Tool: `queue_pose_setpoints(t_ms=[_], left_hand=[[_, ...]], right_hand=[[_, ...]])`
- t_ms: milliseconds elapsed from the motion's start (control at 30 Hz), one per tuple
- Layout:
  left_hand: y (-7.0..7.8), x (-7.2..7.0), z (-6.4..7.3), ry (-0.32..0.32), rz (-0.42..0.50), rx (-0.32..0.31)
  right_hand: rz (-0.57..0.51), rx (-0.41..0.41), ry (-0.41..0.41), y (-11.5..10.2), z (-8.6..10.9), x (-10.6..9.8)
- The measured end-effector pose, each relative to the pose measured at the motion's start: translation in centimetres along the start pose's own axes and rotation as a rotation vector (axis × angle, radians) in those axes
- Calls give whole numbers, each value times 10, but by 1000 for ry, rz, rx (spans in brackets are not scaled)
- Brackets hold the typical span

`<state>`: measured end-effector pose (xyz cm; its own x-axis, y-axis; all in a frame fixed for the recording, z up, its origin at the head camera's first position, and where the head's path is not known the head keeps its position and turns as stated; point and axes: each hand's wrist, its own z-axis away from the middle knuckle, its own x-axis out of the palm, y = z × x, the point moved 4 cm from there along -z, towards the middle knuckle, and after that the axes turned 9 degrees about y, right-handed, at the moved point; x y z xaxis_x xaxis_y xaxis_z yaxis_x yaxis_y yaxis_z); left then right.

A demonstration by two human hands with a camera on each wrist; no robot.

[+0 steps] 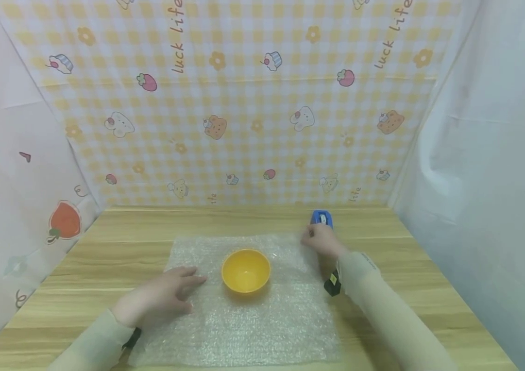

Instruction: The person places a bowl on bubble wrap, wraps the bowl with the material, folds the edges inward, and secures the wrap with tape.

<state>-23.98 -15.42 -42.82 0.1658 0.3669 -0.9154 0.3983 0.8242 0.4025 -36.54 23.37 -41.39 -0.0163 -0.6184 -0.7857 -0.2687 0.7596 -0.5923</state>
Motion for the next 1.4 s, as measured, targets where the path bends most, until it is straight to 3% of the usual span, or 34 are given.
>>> queue_pose_setpoints(t_ms=[100, 267, 500, 600, 867, 1400], left_hand=[[6, -2, 2, 15, -61, 30], [20, -5, 8, 30, -166, 140], [37, -9, 13, 10, -123, 228], [39, -9, 14, -10, -101, 219], [33, 1, 13, -63, -58, 124], [39, 2, 12, -42, -82, 155]], right_hand=[[-29, -9, 10, -4, 2, -2], [-65, -16, 13, -14, 6, -5], [-118, -44, 33, -35, 13, -7], [-140, -65, 21, -46, 16, -5], [-115, -154, -1, -79, 22, 1], [-104, -235, -31, -119, 30, 16]])
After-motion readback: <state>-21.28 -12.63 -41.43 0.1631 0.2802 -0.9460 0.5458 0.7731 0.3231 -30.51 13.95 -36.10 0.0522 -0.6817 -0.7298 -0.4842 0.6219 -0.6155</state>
